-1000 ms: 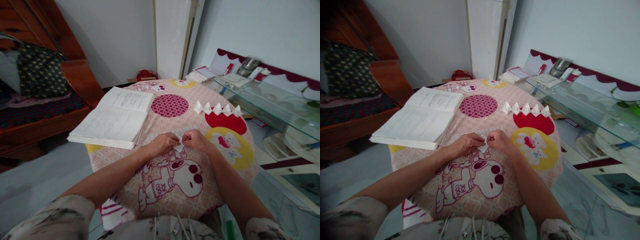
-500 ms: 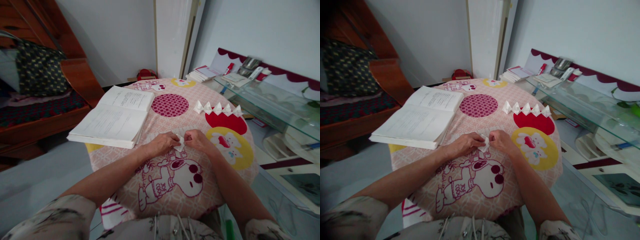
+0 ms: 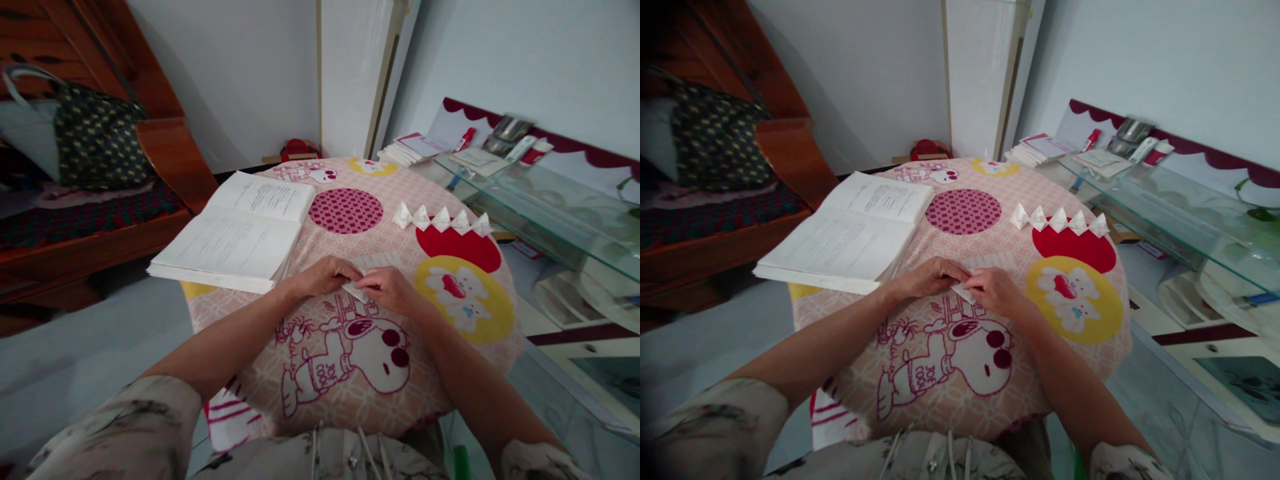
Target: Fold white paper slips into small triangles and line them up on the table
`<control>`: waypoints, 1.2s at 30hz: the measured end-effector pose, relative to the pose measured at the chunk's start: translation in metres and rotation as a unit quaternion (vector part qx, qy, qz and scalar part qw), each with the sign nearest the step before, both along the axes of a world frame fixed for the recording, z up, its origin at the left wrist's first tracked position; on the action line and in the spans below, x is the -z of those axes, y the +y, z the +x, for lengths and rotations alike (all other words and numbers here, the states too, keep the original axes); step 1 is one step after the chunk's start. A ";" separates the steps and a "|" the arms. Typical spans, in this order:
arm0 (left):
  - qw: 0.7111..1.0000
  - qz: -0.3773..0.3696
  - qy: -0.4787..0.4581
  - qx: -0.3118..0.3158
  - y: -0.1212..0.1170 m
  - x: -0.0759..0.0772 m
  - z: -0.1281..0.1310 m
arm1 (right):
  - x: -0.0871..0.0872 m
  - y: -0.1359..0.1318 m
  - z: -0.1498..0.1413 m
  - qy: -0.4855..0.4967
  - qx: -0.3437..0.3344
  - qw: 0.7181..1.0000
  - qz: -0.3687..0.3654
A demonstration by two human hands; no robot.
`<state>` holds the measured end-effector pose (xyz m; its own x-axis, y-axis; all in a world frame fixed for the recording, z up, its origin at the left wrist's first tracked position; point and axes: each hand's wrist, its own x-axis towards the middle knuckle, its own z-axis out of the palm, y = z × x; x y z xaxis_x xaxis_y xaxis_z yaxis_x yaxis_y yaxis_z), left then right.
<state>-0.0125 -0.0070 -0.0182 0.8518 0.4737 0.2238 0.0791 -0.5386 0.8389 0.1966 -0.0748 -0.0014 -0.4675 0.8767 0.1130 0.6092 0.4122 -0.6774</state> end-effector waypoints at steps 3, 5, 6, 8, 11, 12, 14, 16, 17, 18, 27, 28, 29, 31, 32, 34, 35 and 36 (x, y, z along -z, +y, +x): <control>1.000 -0.005 -0.004 0.013 0.004 0.000 -0.001 | 0.003 -0.001 -0.006 -0.068 -0.028 0.997 0.035; 1.000 -0.006 0.001 0.015 0.004 -0.001 -0.001 | 0.002 -0.001 -0.009 -0.110 -0.034 0.992 0.047; 1.000 -0.005 0.005 0.013 0.004 -0.002 -0.001 | 0.002 -0.001 -0.010 -0.126 -0.035 0.990 0.049; 1.000 0.001 0.013 0.006 0.004 -0.002 -0.001 | -0.001 -0.001 -0.011 -0.152 -0.042 0.986 0.048; 1.000 0.019 0.021 0.000 0.003 0.000 -0.001 | -0.002 -0.001 -0.010 -0.171 -0.058 0.982 0.053; 0.999 0.028 0.024 0.000 0.003 0.001 -0.001 | -0.002 0.000 -0.009 -0.171 -0.064 0.982 0.055; 0.998 0.052 0.030 0.002 0.003 0.003 -0.001 | -0.002 0.000 -0.006 -0.164 -0.077 0.982 0.059; 0.997 0.078 0.029 0.007 0.004 0.006 -0.002 | -0.001 0.001 -0.003 -0.155 -0.092 0.982 0.059; 0.996 0.089 0.026 0.010 0.005 0.007 -0.002 | 0.000 0.001 -0.001 -0.151 -0.099 0.982 0.058; 0.995 0.099 0.023 0.014 0.005 0.008 -0.003 | 0.000 0.000 0.000 -0.147 -0.104 0.982 0.056; 0.991 0.136 0.017 -0.002 0.006 0.015 -0.004 | -0.001 -0.003 0.011 -0.093 -0.099 0.989 -0.051; 0.990 0.138 0.017 -0.003 0.006 0.015 -0.004 | -0.001 -0.003 0.013 -0.087 -0.097 0.989 -0.073; 0.990 0.141 0.017 -0.003 0.006 0.015 -0.004 | -0.002 -0.003 0.016 -0.081 -0.096 0.988 -0.093; 0.989 0.144 0.016 -0.002 0.006 0.014 -0.004 | -0.003 -0.003 0.019 -0.063 -0.086 0.986 -0.126; 0.989 0.145 0.017 -0.001 0.006 0.014 -0.004 | -0.003 -0.003 0.019 -0.052 -0.073 0.987 -0.136; 0.989 0.146 0.022 -0.001 0.005 0.012 -0.004 | -0.004 -0.004 0.019 -0.033 -0.043 0.988 -0.142; 0.989 0.147 0.024 0.000 0.005 0.011 -0.004 | -0.004 -0.004 0.019 -0.028 -0.033 0.989 -0.140; 0.988 0.150 0.027 -0.001 0.003 0.010 -0.004 | -0.005 -0.004 0.018 -0.027 -0.030 0.990 -0.138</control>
